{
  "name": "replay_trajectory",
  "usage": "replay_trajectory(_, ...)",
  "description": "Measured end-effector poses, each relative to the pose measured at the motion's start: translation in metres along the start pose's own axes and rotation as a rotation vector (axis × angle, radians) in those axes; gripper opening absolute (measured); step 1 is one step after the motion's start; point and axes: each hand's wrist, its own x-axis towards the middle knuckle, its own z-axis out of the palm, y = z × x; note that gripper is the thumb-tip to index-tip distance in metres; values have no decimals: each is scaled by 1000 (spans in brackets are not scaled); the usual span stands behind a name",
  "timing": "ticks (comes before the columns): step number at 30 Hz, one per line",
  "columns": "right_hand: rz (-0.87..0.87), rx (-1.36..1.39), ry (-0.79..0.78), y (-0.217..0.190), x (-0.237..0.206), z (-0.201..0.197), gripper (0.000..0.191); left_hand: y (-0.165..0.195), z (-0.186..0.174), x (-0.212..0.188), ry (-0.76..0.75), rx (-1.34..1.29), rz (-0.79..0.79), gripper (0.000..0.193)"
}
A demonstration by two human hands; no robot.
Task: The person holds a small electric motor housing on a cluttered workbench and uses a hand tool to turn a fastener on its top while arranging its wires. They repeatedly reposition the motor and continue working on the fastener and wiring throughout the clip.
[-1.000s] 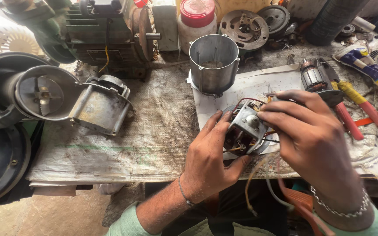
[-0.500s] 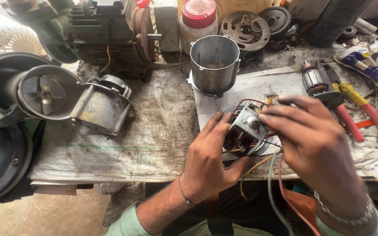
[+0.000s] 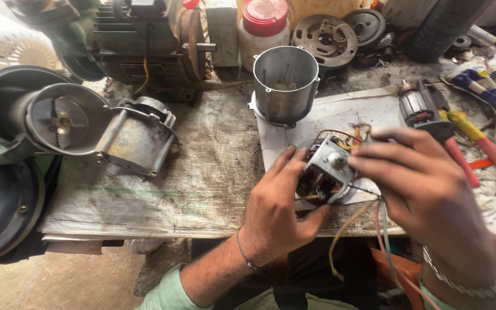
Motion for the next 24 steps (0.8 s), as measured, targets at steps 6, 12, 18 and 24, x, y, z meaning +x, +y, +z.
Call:
replay_trajectory(6,35,18,4,-1,2,-1,34,-1,1,0,-3,-16,-8,75)
replay_trajectory(12,27,-12,-4,-3,0,-2,41,0,1,1,-1,-25,-23,76)
replay_trajectory(18,-20,54,-19,-1,1,-3,39,0,0,1,5,-9,-5,75)
replay_trajectory(24,-87,182,-34,-7,3,-4,39,0,0,0,3,-2,-9,78)
